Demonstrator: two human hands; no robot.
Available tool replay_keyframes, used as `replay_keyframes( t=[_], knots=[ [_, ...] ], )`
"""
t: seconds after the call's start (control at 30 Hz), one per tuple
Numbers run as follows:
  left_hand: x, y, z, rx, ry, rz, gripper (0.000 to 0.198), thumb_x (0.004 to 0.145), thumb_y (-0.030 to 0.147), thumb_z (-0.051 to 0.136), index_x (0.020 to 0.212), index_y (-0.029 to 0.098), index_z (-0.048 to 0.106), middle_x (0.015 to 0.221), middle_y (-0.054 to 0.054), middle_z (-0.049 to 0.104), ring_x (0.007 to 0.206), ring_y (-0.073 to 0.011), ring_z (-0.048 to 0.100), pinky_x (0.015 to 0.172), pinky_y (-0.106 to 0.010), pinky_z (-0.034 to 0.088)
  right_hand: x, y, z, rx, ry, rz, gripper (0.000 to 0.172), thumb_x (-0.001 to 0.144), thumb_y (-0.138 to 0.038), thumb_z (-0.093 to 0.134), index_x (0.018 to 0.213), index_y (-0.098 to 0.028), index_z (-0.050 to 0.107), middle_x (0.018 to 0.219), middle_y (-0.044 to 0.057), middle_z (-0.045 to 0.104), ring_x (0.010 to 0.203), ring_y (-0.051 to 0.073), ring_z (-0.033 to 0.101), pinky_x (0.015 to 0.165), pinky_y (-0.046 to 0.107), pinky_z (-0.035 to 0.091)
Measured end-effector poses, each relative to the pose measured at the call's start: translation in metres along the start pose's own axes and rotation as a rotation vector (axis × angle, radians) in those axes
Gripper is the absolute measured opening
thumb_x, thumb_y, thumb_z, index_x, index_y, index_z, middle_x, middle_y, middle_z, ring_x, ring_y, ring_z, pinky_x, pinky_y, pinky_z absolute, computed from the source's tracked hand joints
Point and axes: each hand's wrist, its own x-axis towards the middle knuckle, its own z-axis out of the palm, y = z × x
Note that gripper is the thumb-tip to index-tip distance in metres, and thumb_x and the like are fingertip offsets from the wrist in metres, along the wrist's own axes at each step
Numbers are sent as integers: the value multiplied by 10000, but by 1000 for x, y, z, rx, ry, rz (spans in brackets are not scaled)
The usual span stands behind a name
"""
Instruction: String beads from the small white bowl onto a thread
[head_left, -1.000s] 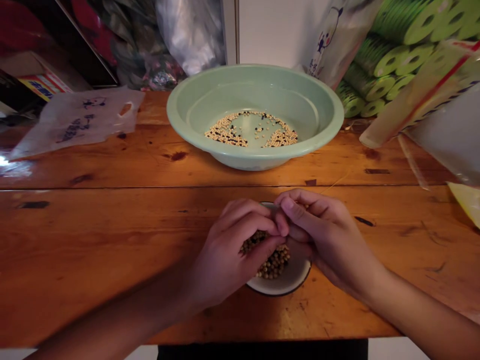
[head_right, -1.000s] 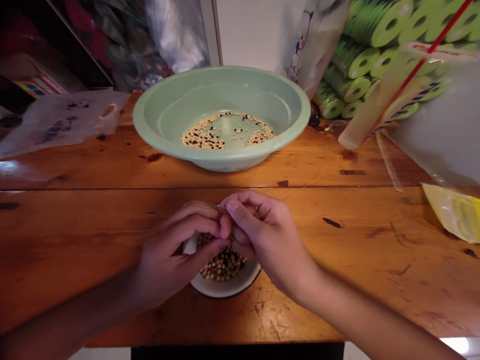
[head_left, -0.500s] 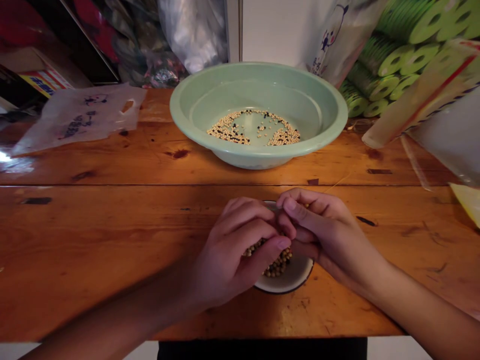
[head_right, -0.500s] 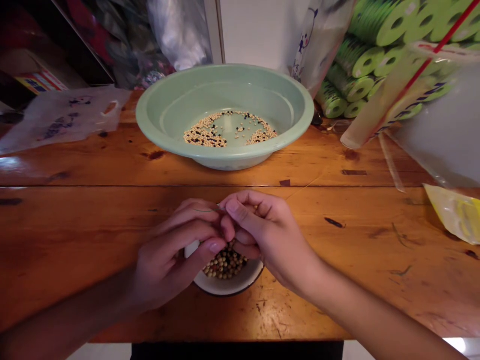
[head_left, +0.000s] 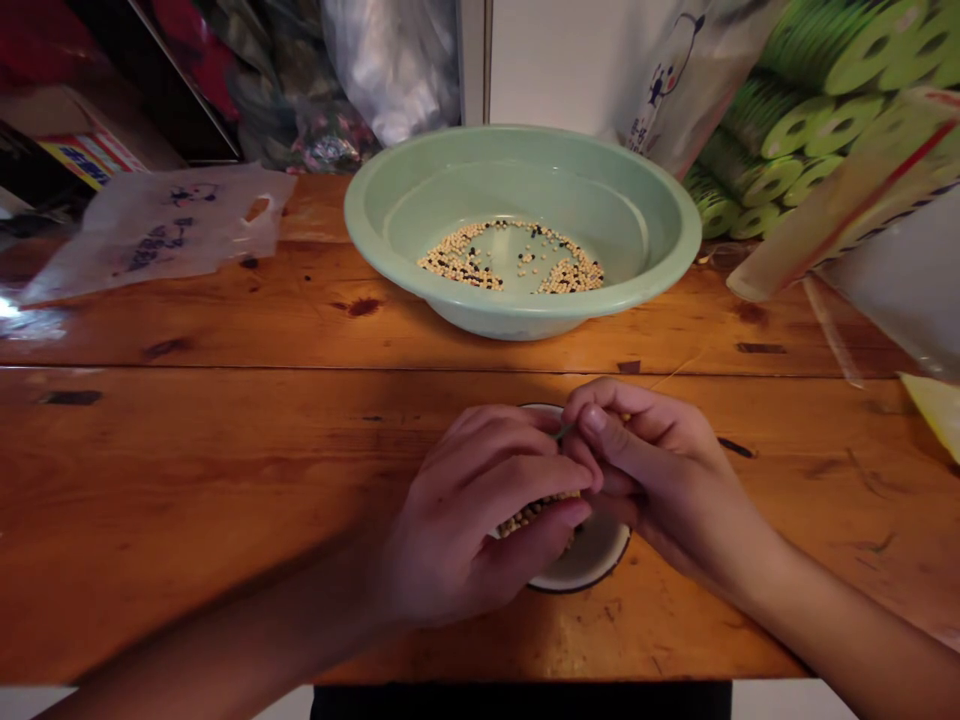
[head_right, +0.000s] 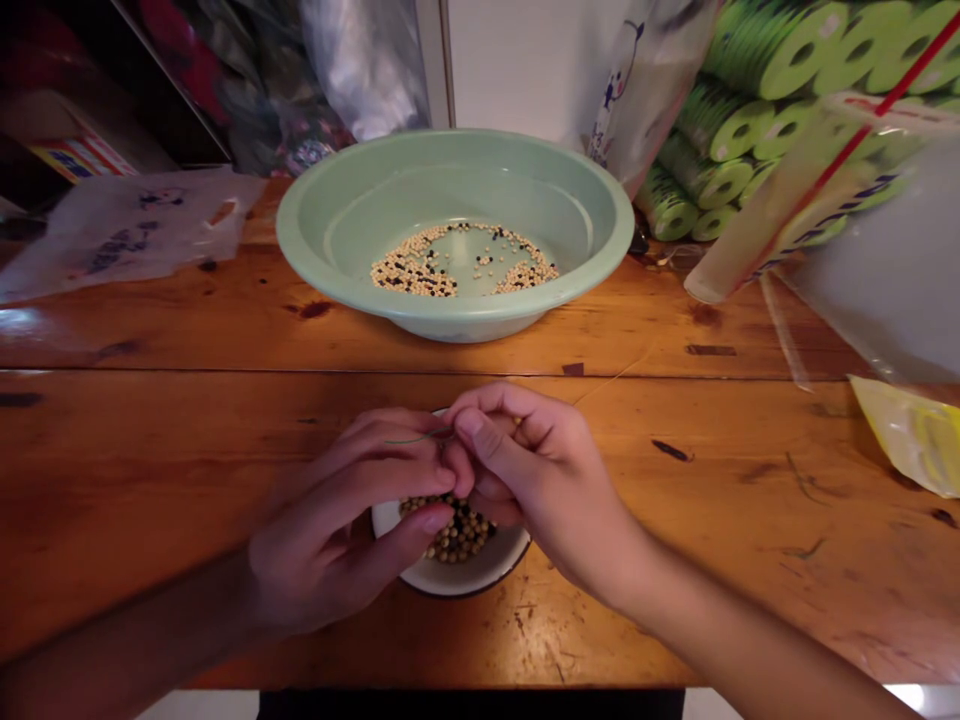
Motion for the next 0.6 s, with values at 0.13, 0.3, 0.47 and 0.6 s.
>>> replay_keyframes(
  t=[0.13,0.3,0.47,0.6],
  knots=[
    [-1,0,1,-31,7,-12,123,827,112,640,937,165,626,846,-50,693,880,-165,648,894,-358,532,-1,2,-2,-57,0,-85,129,882,-274,624,792,-185,654,560,-26,564,414,48,388,367,161,273],
    [-2,0,2,-71,-3,-52,135,818,117,655,944,162,641,891,-73,677,975,-199,635,887,-375,533,-3,1,-1,-162,59,-155,116,872,-271,642,788,-194,667,566,-15,588,470,70,472,399,169,330],
    [-3,1,1,-106,-34,-91,125,808,118,667,925,160,647,936,-73,628,968,-191,611,858,-352,532,-3,0,1,-169,78,-180,104,869,-253,647,789,-190,670,580,-6,605,473,68,484,402,163,330],
    [-5,2,-1,-85,-9,-120,152,819,54,625,921,165,639,999,-58,551,964,-149,575,856,-289,521,-1,2,-1,-121,47,-149,108,882,-241,630,796,-186,663,561,-17,580,438,50,421,388,157,285]
  ],
)
